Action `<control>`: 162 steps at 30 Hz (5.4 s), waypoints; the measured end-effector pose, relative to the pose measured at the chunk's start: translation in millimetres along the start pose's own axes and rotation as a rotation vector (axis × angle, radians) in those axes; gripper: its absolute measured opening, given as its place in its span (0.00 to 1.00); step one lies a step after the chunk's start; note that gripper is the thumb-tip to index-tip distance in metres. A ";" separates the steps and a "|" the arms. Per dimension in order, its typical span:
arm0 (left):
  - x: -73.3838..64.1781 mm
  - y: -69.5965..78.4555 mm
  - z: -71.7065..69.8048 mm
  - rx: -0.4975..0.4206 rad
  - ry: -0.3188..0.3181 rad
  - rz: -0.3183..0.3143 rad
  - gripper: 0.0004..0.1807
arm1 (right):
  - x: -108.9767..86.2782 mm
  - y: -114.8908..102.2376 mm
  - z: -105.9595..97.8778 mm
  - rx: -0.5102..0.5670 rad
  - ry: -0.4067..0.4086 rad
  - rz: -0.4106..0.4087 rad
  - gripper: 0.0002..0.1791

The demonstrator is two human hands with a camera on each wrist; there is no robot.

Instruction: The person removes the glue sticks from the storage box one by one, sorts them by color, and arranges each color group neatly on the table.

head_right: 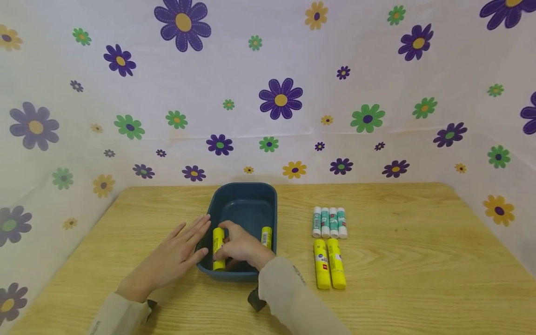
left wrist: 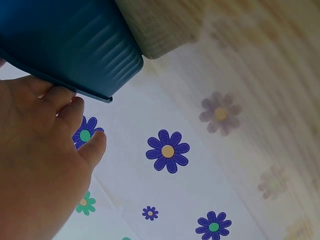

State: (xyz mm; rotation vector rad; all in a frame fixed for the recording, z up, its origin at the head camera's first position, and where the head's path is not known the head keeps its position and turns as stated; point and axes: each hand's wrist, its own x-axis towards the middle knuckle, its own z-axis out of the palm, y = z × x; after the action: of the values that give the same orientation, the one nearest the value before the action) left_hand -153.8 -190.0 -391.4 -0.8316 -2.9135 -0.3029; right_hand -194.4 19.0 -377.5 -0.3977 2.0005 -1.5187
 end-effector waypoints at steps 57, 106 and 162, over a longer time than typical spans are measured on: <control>0.0 1.4 0.1 -0.003 0.018 0.004 0.36 | -89.8 -0.5 -120.2 -0.058 0.203 -0.107 0.44; -1.0 2.3 -0.6 -0.024 0.017 -0.005 0.35 | -171.1 82.4 -187.9 -0.209 0.283 -0.011 0.39; -0.2 1.8 -0.7 -0.012 0.012 -0.010 0.36 | -124.9 4.7 -161.6 -0.317 0.302 -0.148 0.34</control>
State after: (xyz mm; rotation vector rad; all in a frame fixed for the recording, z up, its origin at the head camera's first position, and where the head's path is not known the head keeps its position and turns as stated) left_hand -152.7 -188.7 -390.5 -0.8135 -2.9085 -0.3260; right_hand -195.5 214.9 -319.6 -0.4755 2.5125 -1.4159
